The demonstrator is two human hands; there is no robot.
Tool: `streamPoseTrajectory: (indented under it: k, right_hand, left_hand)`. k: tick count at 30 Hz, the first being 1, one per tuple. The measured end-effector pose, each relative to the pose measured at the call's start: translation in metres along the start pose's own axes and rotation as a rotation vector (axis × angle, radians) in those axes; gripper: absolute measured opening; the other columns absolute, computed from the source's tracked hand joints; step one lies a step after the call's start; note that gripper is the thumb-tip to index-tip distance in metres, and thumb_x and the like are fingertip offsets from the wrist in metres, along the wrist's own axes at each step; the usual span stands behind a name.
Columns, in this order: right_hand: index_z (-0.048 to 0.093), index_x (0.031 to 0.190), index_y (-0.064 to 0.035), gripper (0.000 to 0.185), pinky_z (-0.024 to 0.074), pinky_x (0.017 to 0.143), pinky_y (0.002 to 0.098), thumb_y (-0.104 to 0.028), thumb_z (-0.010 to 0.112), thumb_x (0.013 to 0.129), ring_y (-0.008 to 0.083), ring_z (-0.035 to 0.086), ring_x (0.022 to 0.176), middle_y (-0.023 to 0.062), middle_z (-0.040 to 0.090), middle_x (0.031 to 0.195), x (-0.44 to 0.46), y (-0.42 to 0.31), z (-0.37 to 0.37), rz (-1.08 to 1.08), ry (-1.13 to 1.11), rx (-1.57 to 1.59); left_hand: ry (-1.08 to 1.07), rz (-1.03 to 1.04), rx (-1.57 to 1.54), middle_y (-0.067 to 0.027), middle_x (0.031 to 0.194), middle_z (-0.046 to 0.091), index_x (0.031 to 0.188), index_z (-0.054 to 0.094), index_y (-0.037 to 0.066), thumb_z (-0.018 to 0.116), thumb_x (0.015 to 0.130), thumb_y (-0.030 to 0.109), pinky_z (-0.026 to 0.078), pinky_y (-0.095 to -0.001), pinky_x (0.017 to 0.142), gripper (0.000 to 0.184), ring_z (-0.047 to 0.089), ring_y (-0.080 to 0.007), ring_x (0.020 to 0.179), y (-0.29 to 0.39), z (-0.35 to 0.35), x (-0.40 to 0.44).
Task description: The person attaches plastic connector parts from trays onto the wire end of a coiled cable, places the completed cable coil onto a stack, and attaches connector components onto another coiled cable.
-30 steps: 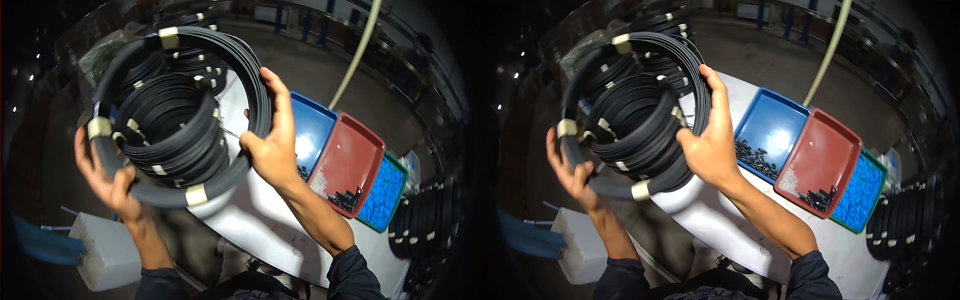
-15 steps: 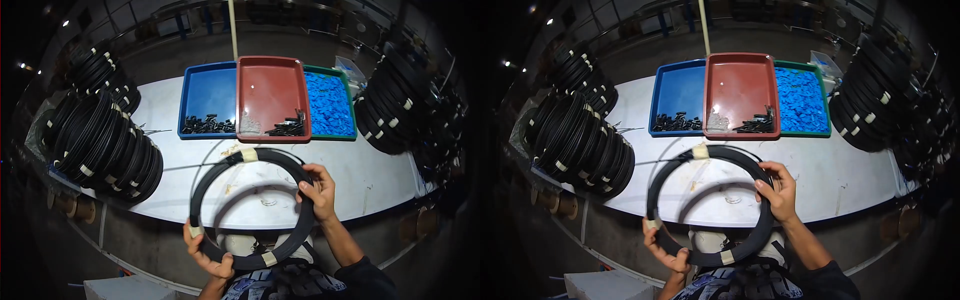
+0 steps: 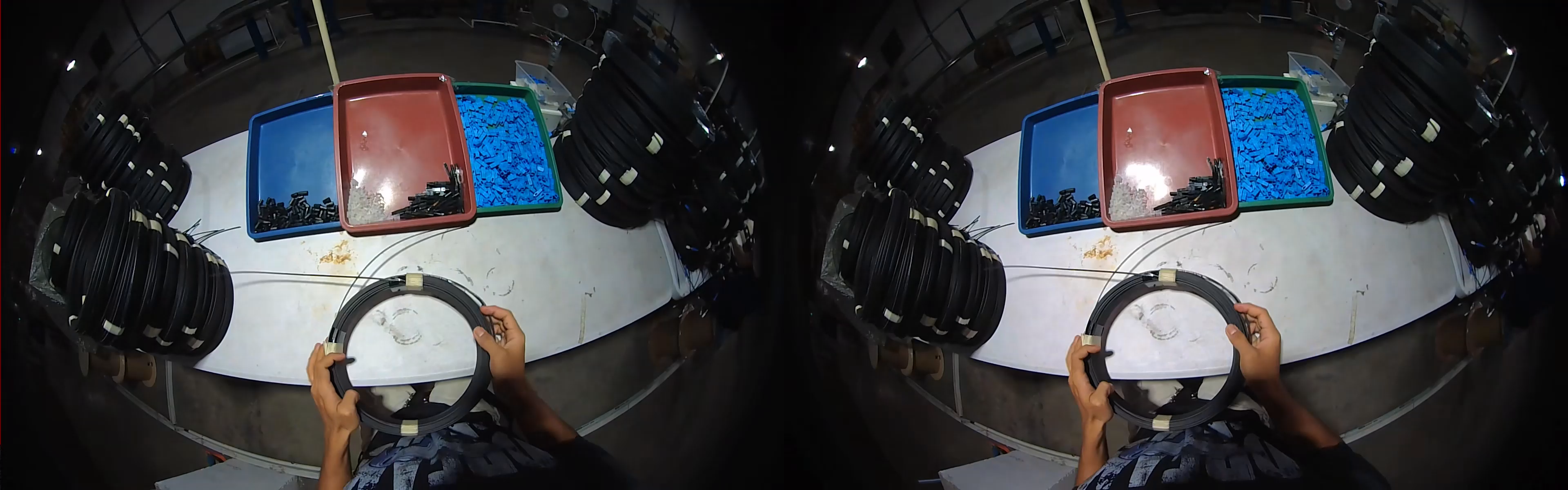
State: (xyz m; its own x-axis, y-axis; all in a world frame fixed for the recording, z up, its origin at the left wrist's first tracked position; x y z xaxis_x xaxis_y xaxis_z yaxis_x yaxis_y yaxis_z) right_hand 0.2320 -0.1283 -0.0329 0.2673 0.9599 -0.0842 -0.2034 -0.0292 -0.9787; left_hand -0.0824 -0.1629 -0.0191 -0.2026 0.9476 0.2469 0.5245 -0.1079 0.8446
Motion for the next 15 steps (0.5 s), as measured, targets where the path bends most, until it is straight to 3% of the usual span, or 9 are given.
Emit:
streamPoseTrajectory:
  k: [5,7,10,11,12,13,15]
  right_hand:
    - [0.053,0.126,0.0064,0.033,0.0440,0.077,0.0212,0.004,0.059,0.094,0.0056,0.054,0.085,0.0041,0.062,0.102,-0.004,-0.002,0.000,0.180,0.007,0.070]
    - [0.055,0.124,0.0043,0.030,0.0435,0.073,0.0208,0.003,0.058,0.094,0.0054,0.054,0.082,0.0013,0.061,0.098,-0.004,0.003,-0.004,0.171,0.006,0.058]
    - [0.056,0.120,0.0029,0.025,0.0414,0.070,0.0192,0.001,0.059,0.095,0.0037,0.053,0.080,0.0005,0.060,0.090,-0.005,-0.009,-0.007,0.190,-0.029,-0.055]
    - [0.057,0.119,0.0021,0.025,0.0433,0.070,0.0229,-0.002,0.061,0.095,0.0079,0.056,0.078,0.0039,0.061,0.089,-0.003,-0.019,-0.006,0.135,-0.086,-0.325]
    - [0.058,0.117,0.0013,0.024,0.0453,0.071,0.0266,-0.006,0.063,0.094,0.0121,0.059,0.076,0.0072,0.063,0.088,0.000,-0.026,-0.001,0.076,-0.145,-0.594]
    - [0.058,0.117,0.0013,0.024,0.0453,0.071,0.0266,-0.006,0.063,0.094,0.0121,0.059,0.076,0.0072,0.063,0.088,0.008,-0.031,0.002,0.077,-0.144,-0.594]
    - [0.059,0.116,-0.0006,0.028,0.0486,0.075,0.0380,-0.013,0.067,0.093,0.0273,0.064,0.078,0.0149,0.066,0.088,0.024,-0.042,0.012,-0.036,-0.208,-1.067]
  left_hand:
    - [-0.197,-0.053,0.128,-0.0222,0.129,0.055,0.124,0.056,0.001,0.051,0.052,0.022,0.021,-0.0497,0.119,0.075,0.032,-0.0438,0.139,-0.005,0.004,0.031]
    - [-0.241,-0.045,0.121,-0.0227,0.135,0.053,0.127,0.054,0.000,0.051,0.056,0.015,0.014,-0.0525,0.120,0.072,0.028,-0.0443,0.140,0.000,0.005,0.046]
    - [-0.276,-0.050,0.125,-0.0218,0.137,0.052,0.132,0.050,-0.002,0.050,0.055,0.010,0.013,-0.0523,0.120,0.078,0.027,-0.0430,0.141,-0.002,0.006,0.061]
    - [-0.278,-0.034,0.107,-0.0218,0.137,0.052,0.134,0.050,-0.002,0.050,0.054,0.009,0.013,-0.0522,0.121,0.080,0.027,-0.0426,0.142,-0.001,0.005,0.065]
    - [-0.293,-0.015,0.059,-0.0216,0.140,0.051,0.137,0.048,-0.001,0.053,0.061,0.008,0.013,-0.0516,0.121,0.077,0.028,-0.0410,0.142,-0.006,0.005,0.067]
    - [-0.295,-0.015,0.059,-0.0216,0.140,0.051,0.137,0.048,-0.001,0.053,0.061,0.008,0.013,-0.0516,0.121,0.077,0.028,-0.0410,0.142,-0.011,0.007,0.068]
    - [-0.179,0.011,0.027,-0.0208,0.143,0.050,0.139,0.049,0.000,0.061,0.073,0.008,0.016,-0.0509,0.120,0.068,0.031,-0.0395,0.141,-0.014,0.003,0.068]
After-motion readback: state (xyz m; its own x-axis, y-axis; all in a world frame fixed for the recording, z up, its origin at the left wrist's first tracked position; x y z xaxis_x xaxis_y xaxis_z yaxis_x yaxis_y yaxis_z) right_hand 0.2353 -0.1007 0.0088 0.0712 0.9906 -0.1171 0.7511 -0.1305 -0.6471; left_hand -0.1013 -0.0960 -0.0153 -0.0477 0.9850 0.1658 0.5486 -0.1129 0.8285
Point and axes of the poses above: each hand's wrist, its own x-axis towards the middle knuckle, its own z-axis out of the palm, y = z × x, the point moved 7 cm from there along x, towards the middle knuckle
